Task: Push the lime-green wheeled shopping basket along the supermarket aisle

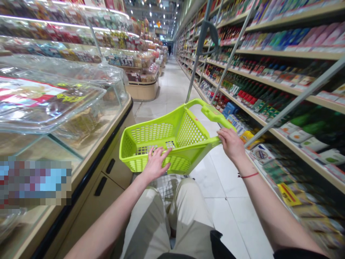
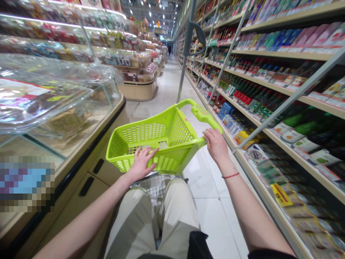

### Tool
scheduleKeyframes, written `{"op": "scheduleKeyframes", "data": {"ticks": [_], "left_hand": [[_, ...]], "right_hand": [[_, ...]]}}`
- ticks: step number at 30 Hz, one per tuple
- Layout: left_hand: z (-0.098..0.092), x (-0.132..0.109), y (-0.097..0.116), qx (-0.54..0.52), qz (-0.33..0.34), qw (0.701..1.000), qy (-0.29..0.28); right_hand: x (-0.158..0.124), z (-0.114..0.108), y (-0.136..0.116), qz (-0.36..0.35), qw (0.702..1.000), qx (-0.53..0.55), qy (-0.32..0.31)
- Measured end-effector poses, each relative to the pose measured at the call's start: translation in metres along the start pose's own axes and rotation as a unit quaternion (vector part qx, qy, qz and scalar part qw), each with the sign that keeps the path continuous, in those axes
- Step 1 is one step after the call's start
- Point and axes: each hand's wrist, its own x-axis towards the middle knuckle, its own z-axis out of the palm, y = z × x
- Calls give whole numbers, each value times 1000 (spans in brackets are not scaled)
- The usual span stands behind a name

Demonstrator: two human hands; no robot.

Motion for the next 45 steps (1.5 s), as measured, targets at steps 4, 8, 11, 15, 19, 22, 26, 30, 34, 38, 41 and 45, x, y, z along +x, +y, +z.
{"op": "scheduleKeyframes", "data": {"ticks": [4,8,11,15,19,22,26,30,34,38,41,45], "left_hand": [[-1,-1,0,3,-2,1000,-1],[-2,-1,1,3,-1,1000,2],[-2,-1,1,7,0,1000,2],[-3,-1,1,7,-2,1000,-1],[-2,0,1,0,-2,1000,-5],[-2,0,1,-1,-2,1000,-4],[-1,0,1,1,0,1000,-3],[0,0,1,3,0,1000,-1],[-1,0,1,9,0,1000,-3],[-1,-1,1,14,1,1000,3],[-2,-1,1,17,-1,1000,-1],[-2,-2,2,12,-5,1000,0]], "right_hand": [[-6,23,-51,-29,999,14,-14],[-7,51,-100,-65,996,30,-58],[-8,66,-124,-85,992,31,-83],[-9,69,-125,-102,989,27,-102],[-9,46,-88,-98,990,22,-97],[-8,21,-45,-75,992,24,-95],[-8,-1,-8,-35,997,10,-65],[-11,9,-27,-55,996,17,-74],[-11,41,-81,-85,989,42,-110],[-7,71,-132,-97,982,61,-151],[-4,82,-152,-102,981,59,-153],[-3,76,-142,-112,979,57,-161]]}}
